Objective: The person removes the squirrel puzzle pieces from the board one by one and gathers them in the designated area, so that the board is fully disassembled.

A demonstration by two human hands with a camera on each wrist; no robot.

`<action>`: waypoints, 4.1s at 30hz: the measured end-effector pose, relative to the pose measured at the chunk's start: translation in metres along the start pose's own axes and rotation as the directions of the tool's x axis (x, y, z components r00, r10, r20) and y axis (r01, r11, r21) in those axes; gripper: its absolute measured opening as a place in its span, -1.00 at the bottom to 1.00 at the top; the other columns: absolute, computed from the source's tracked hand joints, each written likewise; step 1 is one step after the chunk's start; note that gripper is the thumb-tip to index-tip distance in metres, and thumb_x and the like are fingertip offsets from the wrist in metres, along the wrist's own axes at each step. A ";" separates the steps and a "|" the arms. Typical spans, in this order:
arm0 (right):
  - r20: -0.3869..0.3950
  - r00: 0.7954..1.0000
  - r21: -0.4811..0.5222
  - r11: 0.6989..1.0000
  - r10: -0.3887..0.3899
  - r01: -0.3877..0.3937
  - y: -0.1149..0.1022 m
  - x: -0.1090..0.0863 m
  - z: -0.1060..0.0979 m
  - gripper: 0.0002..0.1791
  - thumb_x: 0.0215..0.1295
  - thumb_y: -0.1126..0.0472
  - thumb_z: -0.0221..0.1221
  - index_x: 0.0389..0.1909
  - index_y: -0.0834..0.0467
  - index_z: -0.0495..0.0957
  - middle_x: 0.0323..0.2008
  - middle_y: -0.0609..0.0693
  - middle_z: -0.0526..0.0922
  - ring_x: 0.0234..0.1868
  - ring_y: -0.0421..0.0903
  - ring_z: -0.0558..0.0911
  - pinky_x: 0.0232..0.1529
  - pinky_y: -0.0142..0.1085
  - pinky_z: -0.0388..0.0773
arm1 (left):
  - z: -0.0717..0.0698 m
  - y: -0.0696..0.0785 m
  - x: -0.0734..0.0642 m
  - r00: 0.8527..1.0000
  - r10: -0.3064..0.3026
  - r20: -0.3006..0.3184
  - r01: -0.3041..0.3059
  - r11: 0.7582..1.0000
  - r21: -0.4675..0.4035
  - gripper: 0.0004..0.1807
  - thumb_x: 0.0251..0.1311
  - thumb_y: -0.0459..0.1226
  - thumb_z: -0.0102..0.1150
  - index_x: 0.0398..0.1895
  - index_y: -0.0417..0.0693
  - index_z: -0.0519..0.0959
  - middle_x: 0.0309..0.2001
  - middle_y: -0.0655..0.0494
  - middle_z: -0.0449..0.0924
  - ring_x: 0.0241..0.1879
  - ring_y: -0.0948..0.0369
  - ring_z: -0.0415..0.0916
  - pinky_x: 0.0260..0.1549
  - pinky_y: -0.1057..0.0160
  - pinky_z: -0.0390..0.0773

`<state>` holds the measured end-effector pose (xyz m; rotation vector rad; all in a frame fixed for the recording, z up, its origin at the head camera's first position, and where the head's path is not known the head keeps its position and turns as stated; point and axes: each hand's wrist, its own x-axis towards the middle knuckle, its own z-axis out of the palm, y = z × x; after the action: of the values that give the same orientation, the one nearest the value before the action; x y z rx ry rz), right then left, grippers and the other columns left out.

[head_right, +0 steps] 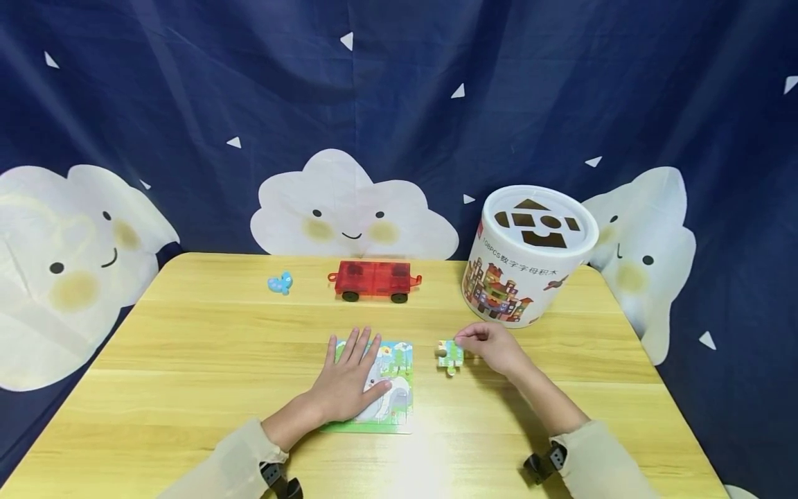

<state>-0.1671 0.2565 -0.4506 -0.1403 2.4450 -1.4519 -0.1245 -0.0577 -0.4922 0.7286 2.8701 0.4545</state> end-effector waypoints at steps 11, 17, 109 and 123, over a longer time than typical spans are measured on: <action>0.004 0.998 -0.042 0.997 0.057 -0.057 0.027 -0.020 -0.056 -0.65 0.43 0.15 0.25 -0.05 0.40 0.63 -0.31 0.02 0.62 -0.34 -0.12 0.50 -0.33 -0.29 0.50 | 0.005 -0.003 0.003 1.000 -0.005 -0.007 0.005 1.000 0.022 -0.04 0.46 0.32 -0.25 0.66 -0.09 -0.12 0.65 -0.15 -0.28 0.61 -0.09 -0.42 0.42 -0.37 -0.45; -0.006 0.996 -0.065 0.994 0.084 -0.084 0.040 -0.025 -0.072 -0.64 0.46 0.19 0.21 -0.03 0.47 0.60 -0.39 -0.01 0.60 -0.40 -0.16 0.50 -0.39 -0.30 0.50 | 0.004 -0.002 0.002 1.000 -0.017 0.004 0.017 0.999 0.028 -0.04 0.46 0.32 -0.27 0.66 -0.09 -0.12 0.65 -0.14 -0.29 0.62 -0.07 -0.43 0.43 -0.36 -0.45; 0.070 0.981 -0.214 0.958 -0.180 0.192 -0.043 0.020 0.114 -0.95 0.32 0.37 0.32 -0.25 0.20 0.71 -0.53 -0.13 0.51 -0.49 -0.22 0.43 -0.41 -0.39 0.40 | -0.005 -0.030 -0.027 0.996 -0.091 -0.028 0.088 0.993 -0.076 -0.03 0.46 0.29 -0.17 0.65 -0.16 -0.10 0.63 -0.26 -0.31 0.60 -0.19 -0.42 0.42 -0.36 -0.48; 0.021 0.998 -0.230 0.971 -0.054 0.058 -0.050 0.022 0.120 -0.93 0.31 0.29 0.34 -0.34 0.12 0.63 -0.53 -0.11 0.50 -0.49 -0.19 0.44 -0.39 -0.33 0.38 | -0.012 -0.024 -0.027 0.993 -0.118 -0.010 0.117 0.992 -0.051 -0.09 0.48 0.18 -0.07 0.63 -0.21 -0.02 0.62 -0.28 -0.24 0.60 -0.21 -0.35 0.42 -0.39 -0.39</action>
<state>-0.1555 0.1258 -0.4651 -0.2701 2.6107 -1.1780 -0.1142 -0.0938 -0.4863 0.5465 2.8825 0.5153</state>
